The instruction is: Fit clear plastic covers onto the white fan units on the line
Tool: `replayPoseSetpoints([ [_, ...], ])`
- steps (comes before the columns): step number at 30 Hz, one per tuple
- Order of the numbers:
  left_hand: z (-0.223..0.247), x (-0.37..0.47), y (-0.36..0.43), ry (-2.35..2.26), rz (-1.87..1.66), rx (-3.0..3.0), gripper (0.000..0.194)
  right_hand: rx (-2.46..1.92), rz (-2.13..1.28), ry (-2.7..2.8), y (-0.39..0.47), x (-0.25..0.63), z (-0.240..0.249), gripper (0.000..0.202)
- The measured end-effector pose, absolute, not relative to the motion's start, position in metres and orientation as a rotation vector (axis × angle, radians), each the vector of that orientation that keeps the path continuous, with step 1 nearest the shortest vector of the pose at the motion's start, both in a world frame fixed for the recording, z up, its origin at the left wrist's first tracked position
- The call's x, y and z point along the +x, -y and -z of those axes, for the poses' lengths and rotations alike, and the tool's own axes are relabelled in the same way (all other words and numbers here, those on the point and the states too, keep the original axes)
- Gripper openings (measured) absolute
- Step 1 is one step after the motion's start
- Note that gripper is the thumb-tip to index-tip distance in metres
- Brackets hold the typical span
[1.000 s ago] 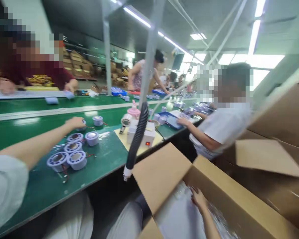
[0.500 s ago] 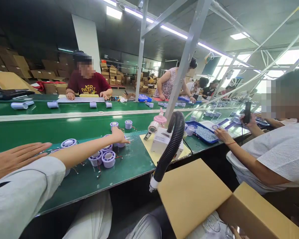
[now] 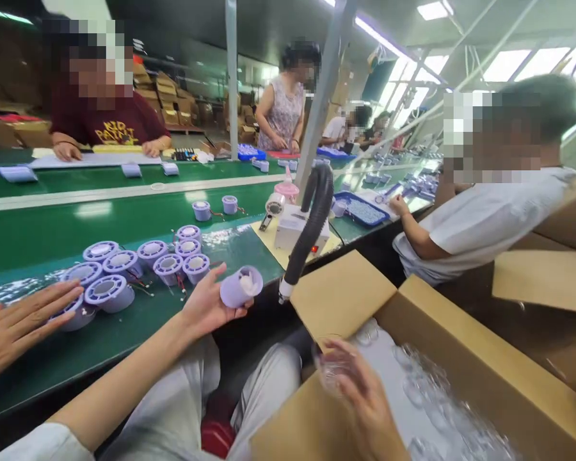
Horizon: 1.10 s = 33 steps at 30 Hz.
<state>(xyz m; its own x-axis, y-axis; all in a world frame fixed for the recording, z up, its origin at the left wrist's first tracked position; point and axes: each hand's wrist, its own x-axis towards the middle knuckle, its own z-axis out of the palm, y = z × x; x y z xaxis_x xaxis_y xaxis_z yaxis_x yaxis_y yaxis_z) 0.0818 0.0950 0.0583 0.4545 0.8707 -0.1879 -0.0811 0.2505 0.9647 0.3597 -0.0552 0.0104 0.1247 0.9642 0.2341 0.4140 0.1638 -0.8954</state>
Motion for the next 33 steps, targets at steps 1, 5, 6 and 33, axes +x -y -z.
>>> replayPoseSetpoints([
  [1, -0.046, 0.082, -0.08, -0.807, -0.68, 0.962, 0.053, -1.405, -0.686, 1.645, 0.061, 0.34, -0.014, 0.038],
  [5, -0.009, 0.074, -0.041, -0.641, -0.421, 0.534, 0.045, -1.435, -0.476, 2.105, 0.074, 0.289, -0.023, 0.053],
  [6, -0.005, 0.071, -0.037, -0.631, -0.392, 0.544, 0.051, -1.434, -0.438, 2.158, 0.075, 0.282, -0.024, 0.054],
  [33, -0.012, 0.043, -0.02, -0.65, -0.061, 1.61, 0.082, -1.435, -0.716, 2.488, 0.07, 0.257, -0.007, 0.033],
])
